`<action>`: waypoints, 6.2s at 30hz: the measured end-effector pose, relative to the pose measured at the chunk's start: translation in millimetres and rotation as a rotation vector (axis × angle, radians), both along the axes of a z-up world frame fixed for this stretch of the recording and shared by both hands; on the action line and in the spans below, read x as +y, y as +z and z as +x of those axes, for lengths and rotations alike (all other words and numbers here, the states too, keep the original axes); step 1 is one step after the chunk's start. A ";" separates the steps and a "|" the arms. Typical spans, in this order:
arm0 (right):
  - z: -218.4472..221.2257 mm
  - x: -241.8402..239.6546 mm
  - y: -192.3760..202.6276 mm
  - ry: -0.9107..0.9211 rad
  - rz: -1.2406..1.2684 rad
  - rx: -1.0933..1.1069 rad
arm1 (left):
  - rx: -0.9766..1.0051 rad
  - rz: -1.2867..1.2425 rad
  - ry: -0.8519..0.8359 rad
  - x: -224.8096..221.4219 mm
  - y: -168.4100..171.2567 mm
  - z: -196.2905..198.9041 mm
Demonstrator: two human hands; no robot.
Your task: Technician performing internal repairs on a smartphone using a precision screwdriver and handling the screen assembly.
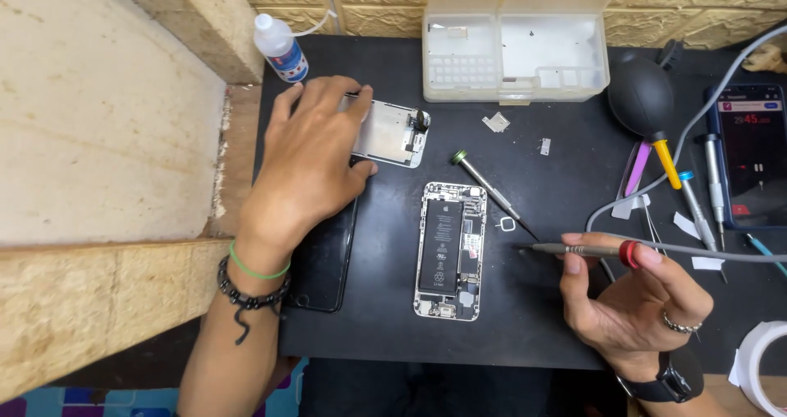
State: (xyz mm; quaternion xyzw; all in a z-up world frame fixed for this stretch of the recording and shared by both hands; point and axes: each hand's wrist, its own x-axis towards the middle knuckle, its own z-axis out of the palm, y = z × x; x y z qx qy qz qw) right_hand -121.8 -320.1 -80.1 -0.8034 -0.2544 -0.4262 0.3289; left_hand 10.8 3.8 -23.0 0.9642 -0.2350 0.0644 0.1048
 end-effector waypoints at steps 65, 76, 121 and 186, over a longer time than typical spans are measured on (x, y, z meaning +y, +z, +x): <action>0.3 6.1 21.8 0.104 0.044 0.174 | 0.447 0.050 -0.006 -15.6 46.3 52.2; 1.6 5.8 20.7 0.099 0.036 0.143 | 0.413 -0.064 -0.043 -17.6 60.6 44.4; -1.2 0.6 14.7 0.009 -0.048 0.031 | 0.737 -1.510 -0.030 -51.5 40.3 -130.7; -1.1 1.5 23.2 -0.064 -0.132 0.106 | -0.172 -0.121 0.494 -126.8 9.7 -129.6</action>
